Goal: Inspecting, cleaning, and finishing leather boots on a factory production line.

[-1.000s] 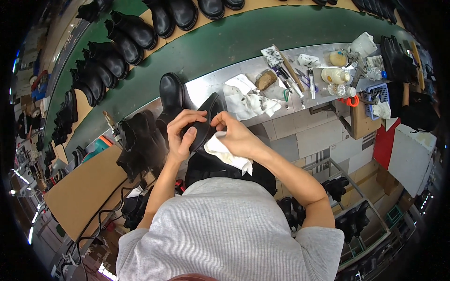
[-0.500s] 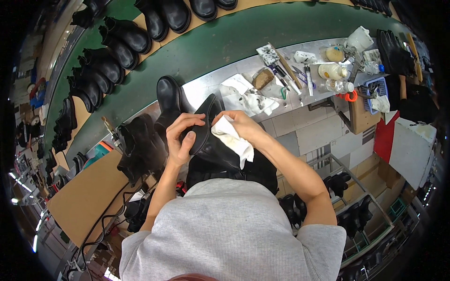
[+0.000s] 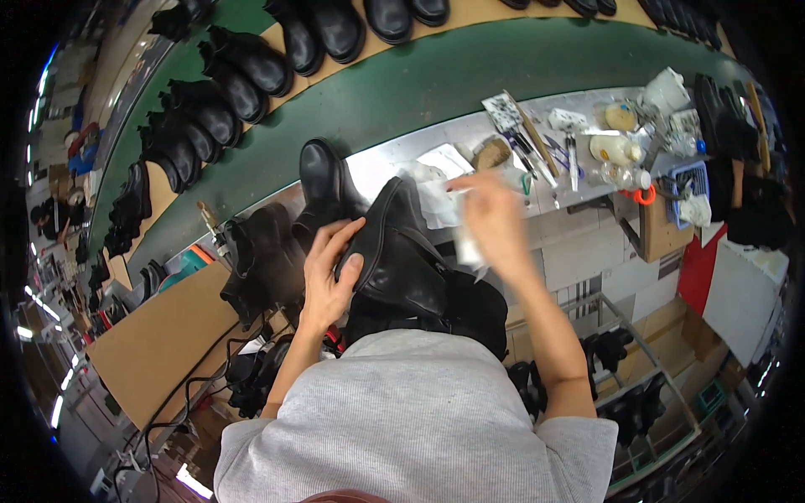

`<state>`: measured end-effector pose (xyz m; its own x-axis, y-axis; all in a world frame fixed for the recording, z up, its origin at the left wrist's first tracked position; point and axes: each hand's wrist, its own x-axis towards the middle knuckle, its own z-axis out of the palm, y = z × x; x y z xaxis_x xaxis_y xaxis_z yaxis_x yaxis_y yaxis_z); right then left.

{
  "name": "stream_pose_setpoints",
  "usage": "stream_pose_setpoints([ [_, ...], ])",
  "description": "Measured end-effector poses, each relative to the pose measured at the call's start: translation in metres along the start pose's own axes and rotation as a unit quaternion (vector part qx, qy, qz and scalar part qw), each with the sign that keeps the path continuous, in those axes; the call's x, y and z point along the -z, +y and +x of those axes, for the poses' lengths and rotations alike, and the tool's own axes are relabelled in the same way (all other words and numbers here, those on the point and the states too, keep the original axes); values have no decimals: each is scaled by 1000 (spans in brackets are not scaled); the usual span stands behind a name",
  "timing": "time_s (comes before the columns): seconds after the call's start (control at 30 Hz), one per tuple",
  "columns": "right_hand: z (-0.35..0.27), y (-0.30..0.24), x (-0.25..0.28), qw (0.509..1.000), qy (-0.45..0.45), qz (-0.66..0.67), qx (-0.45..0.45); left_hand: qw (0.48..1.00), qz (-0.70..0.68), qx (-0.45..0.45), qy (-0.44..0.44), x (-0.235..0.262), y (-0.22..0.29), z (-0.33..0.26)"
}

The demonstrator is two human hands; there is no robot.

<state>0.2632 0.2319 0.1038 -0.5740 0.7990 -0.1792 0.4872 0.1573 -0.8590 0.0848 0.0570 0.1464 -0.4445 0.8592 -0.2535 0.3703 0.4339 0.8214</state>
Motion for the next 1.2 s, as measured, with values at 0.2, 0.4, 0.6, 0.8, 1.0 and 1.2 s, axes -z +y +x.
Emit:
stream_pose_setpoints([
  [0.2,41,56,56,891,158,-414,97,975,-159,149,52,-6,-16,-18],
  [0.4,99,34,-48,941,-299,137,-76,982,-149,119,5,-7,-15,-2],
  [0.6,90,0,-118,907,-397,-141,-14,948,279,143,53,57,-107,87],
  [0.8,62,5,-162,938,-293,-154,-104,960,162,225,-27,40,-145,117],
  [1.0,81,53,-126,953,-278,86,-79,936,-267,215,79,59,-154,95],
  [1.2,84,53,-64,794,-415,420,-146,844,-533,49,-43,70,-133,58],
])
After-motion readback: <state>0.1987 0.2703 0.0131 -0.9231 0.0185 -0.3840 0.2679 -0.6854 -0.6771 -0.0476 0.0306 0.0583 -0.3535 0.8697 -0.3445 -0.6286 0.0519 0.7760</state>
